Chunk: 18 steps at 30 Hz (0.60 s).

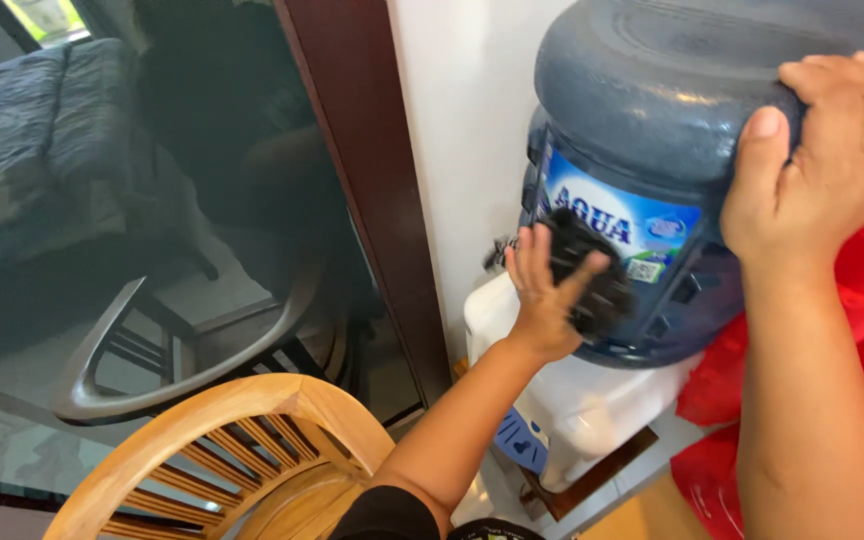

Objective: The person organizes items on a bed and a wooden table, moving bottles, sunglasses, and a yellow case. They then use a cloth to wipe the top and sides of a water dispenser and a wooden chair, including the seat and backrest.

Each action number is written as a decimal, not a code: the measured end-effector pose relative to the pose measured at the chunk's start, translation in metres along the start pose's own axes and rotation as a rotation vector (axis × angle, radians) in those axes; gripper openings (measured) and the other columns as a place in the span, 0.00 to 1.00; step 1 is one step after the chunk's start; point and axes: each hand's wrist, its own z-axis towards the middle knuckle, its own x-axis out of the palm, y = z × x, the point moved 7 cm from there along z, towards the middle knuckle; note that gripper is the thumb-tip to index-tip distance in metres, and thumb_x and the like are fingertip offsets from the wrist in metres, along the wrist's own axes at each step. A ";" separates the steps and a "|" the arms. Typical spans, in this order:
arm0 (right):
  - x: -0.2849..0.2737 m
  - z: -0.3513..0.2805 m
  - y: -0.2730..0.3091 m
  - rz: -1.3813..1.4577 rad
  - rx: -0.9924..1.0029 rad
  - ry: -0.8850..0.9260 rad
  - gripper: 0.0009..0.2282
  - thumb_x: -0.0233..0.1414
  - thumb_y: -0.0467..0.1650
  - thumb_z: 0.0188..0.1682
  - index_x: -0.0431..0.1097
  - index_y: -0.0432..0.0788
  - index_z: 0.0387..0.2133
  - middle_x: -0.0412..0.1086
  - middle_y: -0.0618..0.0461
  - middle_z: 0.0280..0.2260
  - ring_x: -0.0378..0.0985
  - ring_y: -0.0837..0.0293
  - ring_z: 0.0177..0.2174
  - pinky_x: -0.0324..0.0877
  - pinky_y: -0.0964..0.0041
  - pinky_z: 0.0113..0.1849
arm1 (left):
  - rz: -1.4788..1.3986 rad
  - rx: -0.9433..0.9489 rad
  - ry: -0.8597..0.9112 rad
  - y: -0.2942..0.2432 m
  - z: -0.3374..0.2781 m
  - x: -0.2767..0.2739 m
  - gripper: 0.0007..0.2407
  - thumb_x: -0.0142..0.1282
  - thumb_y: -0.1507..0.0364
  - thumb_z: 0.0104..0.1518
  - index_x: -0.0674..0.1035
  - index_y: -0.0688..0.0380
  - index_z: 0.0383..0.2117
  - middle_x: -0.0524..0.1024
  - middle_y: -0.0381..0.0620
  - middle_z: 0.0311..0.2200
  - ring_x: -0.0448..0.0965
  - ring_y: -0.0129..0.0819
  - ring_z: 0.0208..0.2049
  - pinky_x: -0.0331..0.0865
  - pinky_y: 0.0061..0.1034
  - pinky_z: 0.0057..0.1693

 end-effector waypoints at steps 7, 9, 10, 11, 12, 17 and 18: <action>-0.015 0.012 0.021 -0.064 -0.044 0.063 0.14 0.40 0.36 0.67 0.68 0.38 0.51 0.68 0.44 0.53 0.66 0.43 0.61 0.47 0.42 0.66 | 0.370 0.701 0.293 -0.045 -0.080 0.020 0.25 0.51 0.77 0.62 0.73 0.30 0.65 0.52 0.34 0.75 0.42 0.32 0.77 0.25 0.47 0.77; -0.015 0.012 0.020 -0.080 -0.070 0.076 0.14 0.39 0.35 0.67 0.67 0.36 0.52 0.67 0.42 0.53 0.65 0.41 0.60 0.48 0.42 0.65 | 0.306 0.759 0.462 -0.026 -0.100 0.034 0.20 0.51 0.75 0.62 0.75 0.34 0.60 0.58 0.34 0.72 0.47 0.31 0.76 0.30 0.46 0.77; -0.016 0.009 0.020 -0.095 -0.104 0.090 0.15 0.39 0.35 0.68 0.66 0.35 0.53 0.65 0.39 0.54 0.64 0.39 0.59 0.48 0.42 0.64 | 0.239 0.814 0.624 -0.019 -0.118 0.045 0.16 0.51 0.73 0.62 0.78 0.39 0.55 0.65 0.34 0.69 0.52 0.31 0.75 0.35 0.45 0.78; -0.018 0.007 0.022 -0.097 -0.095 0.098 0.15 0.39 0.35 0.68 0.66 0.35 0.53 0.65 0.39 0.54 0.64 0.39 0.59 0.48 0.42 0.64 | 0.230 0.811 0.632 -0.028 -0.111 0.039 0.16 0.51 0.73 0.62 0.78 0.39 0.55 0.65 0.34 0.69 0.52 0.31 0.75 0.35 0.45 0.78; -0.019 0.008 0.024 -0.103 -0.105 0.122 0.15 0.39 0.34 0.67 0.66 0.34 0.53 0.65 0.37 0.53 0.63 0.36 0.58 0.49 0.41 0.62 | 0.227 0.860 0.699 -0.036 -0.105 0.038 0.13 0.51 0.72 0.61 0.79 0.41 0.51 0.69 0.35 0.65 0.57 0.33 0.73 0.40 0.46 0.77; -0.025 0.016 0.026 -0.083 -0.120 0.163 0.15 0.40 0.34 0.65 0.64 0.31 0.53 0.65 0.32 0.52 0.62 0.32 0.55 0.51 0.37 0.60 | 0.144 0.878 0.377 -0.119 0.013 -0.012 0.11 0.52 0.73 0.63 0.80 0.47 0.50 0.76 0.39 0.55 0.67 0.35 0.65 0.48 0.51 0.73; -0.028 0.017 0.029 -0.076 -0.137 0.163 0.15 0.41 0.33 0.64 0.64 0.31 0.53 0.65 0.32 0.53 0.62 0.32 0.55 0.52 0.38 0.60 | 0.176 0.856 0.241 -0.141 0.041 -0.032 0.12 0.50 0.74 0.66 0.81 0.47 0.52 0.74 0.37 0.58 0.66 0.34 0.66 0.47 0.49 0.74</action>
